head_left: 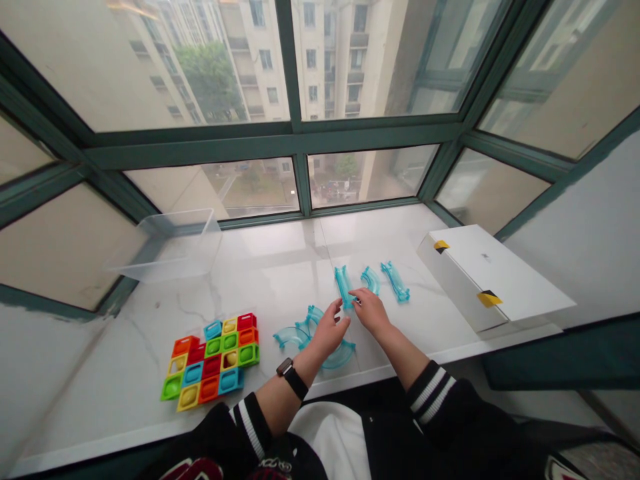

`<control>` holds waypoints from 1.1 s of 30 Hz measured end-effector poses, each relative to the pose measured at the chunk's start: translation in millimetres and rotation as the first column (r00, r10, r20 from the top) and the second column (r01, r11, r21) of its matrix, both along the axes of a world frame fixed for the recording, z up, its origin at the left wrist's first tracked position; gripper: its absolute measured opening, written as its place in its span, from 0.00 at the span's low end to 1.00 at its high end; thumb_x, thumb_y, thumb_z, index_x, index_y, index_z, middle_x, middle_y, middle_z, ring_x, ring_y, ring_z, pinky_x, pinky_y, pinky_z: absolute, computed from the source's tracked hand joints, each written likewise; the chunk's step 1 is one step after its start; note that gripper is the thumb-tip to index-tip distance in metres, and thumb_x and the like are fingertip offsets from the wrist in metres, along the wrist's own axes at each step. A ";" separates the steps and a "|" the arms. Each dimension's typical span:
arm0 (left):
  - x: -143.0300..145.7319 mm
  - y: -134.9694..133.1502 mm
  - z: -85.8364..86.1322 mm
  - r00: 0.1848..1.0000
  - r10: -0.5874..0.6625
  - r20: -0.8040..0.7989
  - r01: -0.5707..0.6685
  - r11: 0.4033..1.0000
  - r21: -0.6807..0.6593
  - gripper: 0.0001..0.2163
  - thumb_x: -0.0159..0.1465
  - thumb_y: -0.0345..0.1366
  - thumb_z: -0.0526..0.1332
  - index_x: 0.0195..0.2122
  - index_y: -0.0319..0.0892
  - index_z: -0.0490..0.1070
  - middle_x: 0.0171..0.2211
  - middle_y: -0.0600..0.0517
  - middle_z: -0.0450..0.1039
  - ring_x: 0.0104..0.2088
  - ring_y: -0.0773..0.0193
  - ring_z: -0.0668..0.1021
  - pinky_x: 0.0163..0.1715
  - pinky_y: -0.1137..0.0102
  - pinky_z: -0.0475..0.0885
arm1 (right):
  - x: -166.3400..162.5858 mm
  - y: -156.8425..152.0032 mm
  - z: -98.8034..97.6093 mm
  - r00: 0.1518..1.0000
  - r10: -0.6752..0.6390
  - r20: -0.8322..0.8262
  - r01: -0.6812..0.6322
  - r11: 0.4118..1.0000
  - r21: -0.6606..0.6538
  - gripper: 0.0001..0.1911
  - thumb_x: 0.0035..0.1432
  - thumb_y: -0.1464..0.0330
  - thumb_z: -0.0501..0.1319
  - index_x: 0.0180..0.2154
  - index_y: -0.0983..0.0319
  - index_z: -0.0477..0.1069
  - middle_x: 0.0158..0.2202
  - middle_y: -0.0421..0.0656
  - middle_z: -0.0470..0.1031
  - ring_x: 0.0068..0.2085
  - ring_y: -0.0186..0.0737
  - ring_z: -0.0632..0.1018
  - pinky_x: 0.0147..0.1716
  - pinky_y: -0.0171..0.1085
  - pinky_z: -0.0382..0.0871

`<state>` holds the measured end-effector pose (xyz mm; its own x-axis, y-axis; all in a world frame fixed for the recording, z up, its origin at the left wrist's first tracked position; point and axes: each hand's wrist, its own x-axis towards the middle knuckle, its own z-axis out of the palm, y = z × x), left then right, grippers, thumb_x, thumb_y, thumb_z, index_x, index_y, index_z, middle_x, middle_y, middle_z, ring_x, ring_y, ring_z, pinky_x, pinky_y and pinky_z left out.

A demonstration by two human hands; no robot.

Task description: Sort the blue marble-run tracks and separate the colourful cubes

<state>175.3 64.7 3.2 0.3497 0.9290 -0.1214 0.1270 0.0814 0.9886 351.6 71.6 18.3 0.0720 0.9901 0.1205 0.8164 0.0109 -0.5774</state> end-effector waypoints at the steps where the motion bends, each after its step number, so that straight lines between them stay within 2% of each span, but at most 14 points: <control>1: 0.1 0.2 -0.3 1.000 0.002 0.006 -0.002 1.000 -0.003 0.27 0.63 0.33 0.67 0.64 0.44 0.67 0.66 0.39 0.68 0.65 0.48 0.71 0.63 0.51 0.69 | 0.0 0.1 -0.4 1.000 0.003 0.001 -0.003 1.000 -0.002 0.20 0.63 0.77 0.61 0.54 0.60 0.79 0.51 0.48 0.80 0.51 0.44 0.80 0.57 0.41 0.71; 11: 2.2 1.4 -10.3 1.000 0.016 0.022 -0.016 1.000 -0.002 0.28 0.61 0.33 0.69 0.64 0.44 0.68 0.67 0.39 0.67 0.65 0.48 0.71 0.64 0.49 0.69 | 0.2 0.5 -3.5 1.000 0.020 0.005 -0.020 1.000 0.013 0.20 0.62 0.78 0.61 0.53 0.59 0.79 0.50 0.49 0.80 0.53 0.46 0.79 0.58 0.44 0.71; 19: 2.9 1.4 -12.2 1.000 0.005 0.014 -0.005 1.000 -0.005 0.28 0.61 0.33 0.69 0.63 0.44 0.69 0.66 0.39 0.68 0.65 0.48 0.72 0.63 0.50 0.69 | 1.1 -0.6 0.4 0.999 0.033 0.018 -0.033 0.999 -0.006 0.20 0.62 0.78 0.60 0.53 0.60 0.79 0.50 0.48 0.79 0.53 0.45 0.79 0.59 0.43 0.70; 33: 3.3 1.1 -13.6 0.999 0.008 0.036 -0.007 1.000 -0.026 0.28 0.61 0.35 0.71 0.63 0.45 0.69 0.66 0.39 0.68 0.65 0.47 0.72 0.63 0.49 0.68 | 2.9 1.4 -4.3 0.998 0.047 0.044 -0.047 0.999 0.008 0.19 0.62 0.78 0.61 0.53 0.59 0.78 0.51 0.48 0.80 0.53 0.46 0.79 0.57 0.43 0.71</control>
